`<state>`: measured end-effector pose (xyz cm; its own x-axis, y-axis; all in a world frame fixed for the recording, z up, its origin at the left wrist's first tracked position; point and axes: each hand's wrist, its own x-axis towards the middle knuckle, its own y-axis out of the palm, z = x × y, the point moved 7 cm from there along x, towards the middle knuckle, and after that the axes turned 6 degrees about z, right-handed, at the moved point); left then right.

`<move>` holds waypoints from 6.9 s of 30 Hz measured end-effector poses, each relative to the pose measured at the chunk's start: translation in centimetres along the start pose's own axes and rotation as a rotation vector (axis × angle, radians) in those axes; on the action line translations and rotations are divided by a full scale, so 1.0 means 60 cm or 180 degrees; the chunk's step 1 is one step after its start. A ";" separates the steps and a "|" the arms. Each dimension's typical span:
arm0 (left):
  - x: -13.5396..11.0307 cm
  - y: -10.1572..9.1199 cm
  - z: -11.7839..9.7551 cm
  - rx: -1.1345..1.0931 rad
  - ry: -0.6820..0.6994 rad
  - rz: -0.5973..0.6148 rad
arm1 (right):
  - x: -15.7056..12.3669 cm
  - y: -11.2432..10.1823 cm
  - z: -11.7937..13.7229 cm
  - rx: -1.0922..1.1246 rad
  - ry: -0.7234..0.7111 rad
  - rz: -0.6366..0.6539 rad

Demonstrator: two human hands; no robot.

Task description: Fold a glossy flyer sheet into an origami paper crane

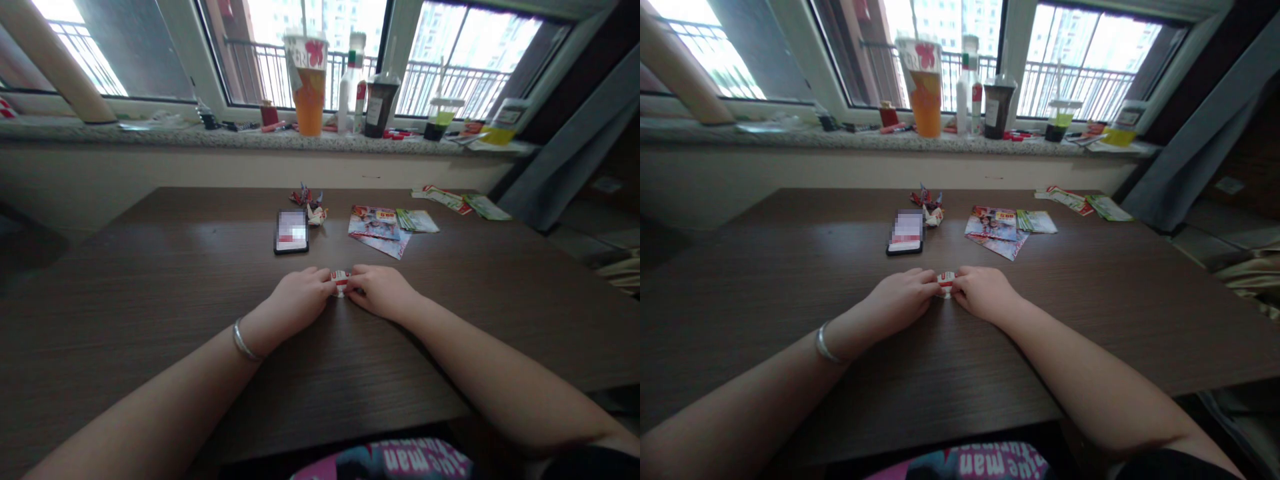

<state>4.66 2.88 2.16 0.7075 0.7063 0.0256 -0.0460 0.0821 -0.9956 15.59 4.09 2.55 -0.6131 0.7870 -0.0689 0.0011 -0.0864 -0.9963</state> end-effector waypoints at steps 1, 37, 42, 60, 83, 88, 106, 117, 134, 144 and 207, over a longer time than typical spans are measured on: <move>-0.001 0.000 0.000 0.0018 -0.0010 0.0002 | 0.000 0.000 0.000 0.0024 0.0009 -0.0003; 0.006 -0.001 -0.002 -0.0209 0.0131 -0.0252 | 0.004 0.005 -0.025 0.0904 -0.0112 -0.0575; 0.006 -0.008 0.002 -0.0210 -0.0035 -0.0432 | 0.002 0.003 -0.027 0.0702 0.0041 -0.0594; 0.004 0.002 0.012 -0.0880 -0.0197 -0.0448 | -0.002 0.001 -0.021 0.0781 -0.0387 -0.0725; 0.005 -0.010 -0.002 -0.0116 -0.0049 -0.0456 | -0.006 -0.006 -0.006 0.0142 -0.0341 -0.0637; 0.006 -0.010 -0.006 0.0036 -0.0036 -0.0369 | -0.006 -0.003 -0.006 0.0080 -0.0337 -0.0627; 0.005 -0.004 0.007 -0.0454 -0.0198 -0.0627 | -0.008 -0.001 0.005 0.0011 -0.0519 -0.0752; 0.008 -0.009 -0.005 -0.0339 -0.0072 -0.0522 | -0.004 0.000 0.006 0.0056 -0.0163 -0.0542; 0.007 -0.007 -0.017 -0.0282 0.0189 -0.0333 | -0.001 0.001 -0.006 0.0269 0.0003 -0.0473; 0.001 -0.007 -0.024 -0.0052 0.0335 -0.0320 | 0.009 0.013 -0.026 0.0853 0.0040 -0.0314; 0.007 0.005 -0.029 0.0057 0.0467 -0.0160 | 0.009 0.006 -0.039 0.0388 0.0119 -0.0369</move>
<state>6.16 1.97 1.70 0.8046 0.5907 0.0606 -0.0195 0.1283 -0.9915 17.09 5.91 2.04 -0.5736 0.8181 0.0420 -0.1652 -0.0654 -0.9841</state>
